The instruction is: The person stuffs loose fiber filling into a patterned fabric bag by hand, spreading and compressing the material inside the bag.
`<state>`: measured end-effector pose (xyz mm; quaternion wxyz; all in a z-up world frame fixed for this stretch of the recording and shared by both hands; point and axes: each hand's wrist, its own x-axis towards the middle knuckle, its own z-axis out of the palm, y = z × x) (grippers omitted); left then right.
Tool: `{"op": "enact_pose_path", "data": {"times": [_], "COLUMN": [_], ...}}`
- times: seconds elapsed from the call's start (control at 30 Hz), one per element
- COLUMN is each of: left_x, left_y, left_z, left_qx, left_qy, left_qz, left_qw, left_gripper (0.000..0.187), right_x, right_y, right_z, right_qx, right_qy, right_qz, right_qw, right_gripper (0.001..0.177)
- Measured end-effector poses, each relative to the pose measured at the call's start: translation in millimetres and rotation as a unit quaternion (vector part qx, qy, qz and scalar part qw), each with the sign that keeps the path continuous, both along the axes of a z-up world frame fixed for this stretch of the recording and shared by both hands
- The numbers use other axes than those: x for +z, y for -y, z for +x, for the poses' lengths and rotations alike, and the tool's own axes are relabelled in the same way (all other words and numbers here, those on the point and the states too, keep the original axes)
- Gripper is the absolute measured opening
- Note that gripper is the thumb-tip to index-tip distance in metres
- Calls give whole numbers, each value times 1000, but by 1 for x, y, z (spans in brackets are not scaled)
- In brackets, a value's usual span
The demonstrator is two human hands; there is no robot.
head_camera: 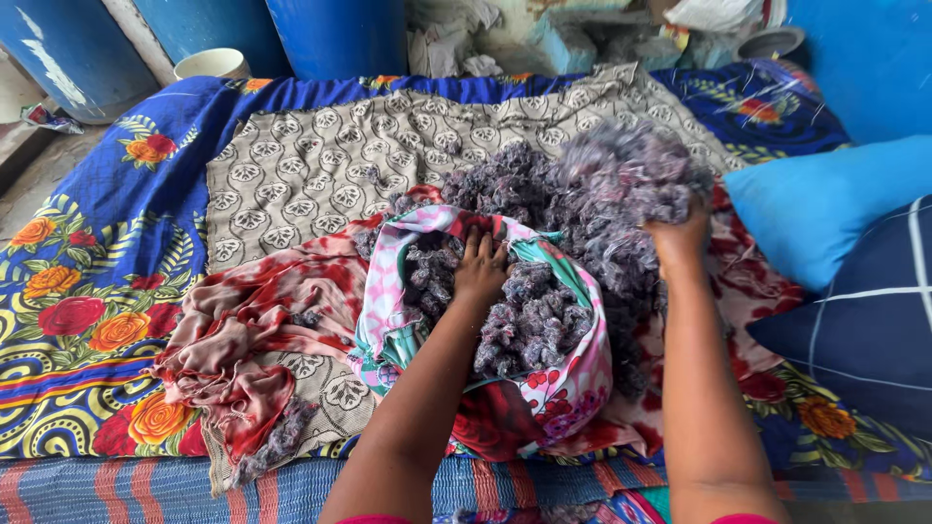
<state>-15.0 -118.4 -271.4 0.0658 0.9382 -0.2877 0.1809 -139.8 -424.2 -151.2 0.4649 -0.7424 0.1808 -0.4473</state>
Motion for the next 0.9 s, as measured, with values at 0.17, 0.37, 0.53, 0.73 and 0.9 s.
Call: {"op": "enact_pose_path", "data": {"times": [0.17, 0.37, 0.53, 0.73, 0.9], "left_x": [13, 36, 70, 99, 138], "left_y": [-2, -6, -17, -30, -49], "left_z": [-11, -21, -32, -45, -69], "left_qx": [-2, -8, -30, -58, -153], "left_qy": [18, 22, 5, -110, -287], "left_qz": [9, -32, -59, -310, -706], "left_qw": [1000, 999, 998, 942, 629], "left_gripper": [56, 54, 49, 34, 39], "right_x": [24, 25, 57, 74, 65], "right_y": [2, 5, -23, -101, -145], "right_z": [-30, -51, -53, -70, -92], "right_qx": [39, 6, -25, 100, 309], "right_qy": [-7, -3, 49, 143, 188], "right_qz": [-23, 39, -72, -63, 179], "right_qw": [999, 999, 996, 983, 915], "right_gripper": [62, 68, 71, 61, 44]}}
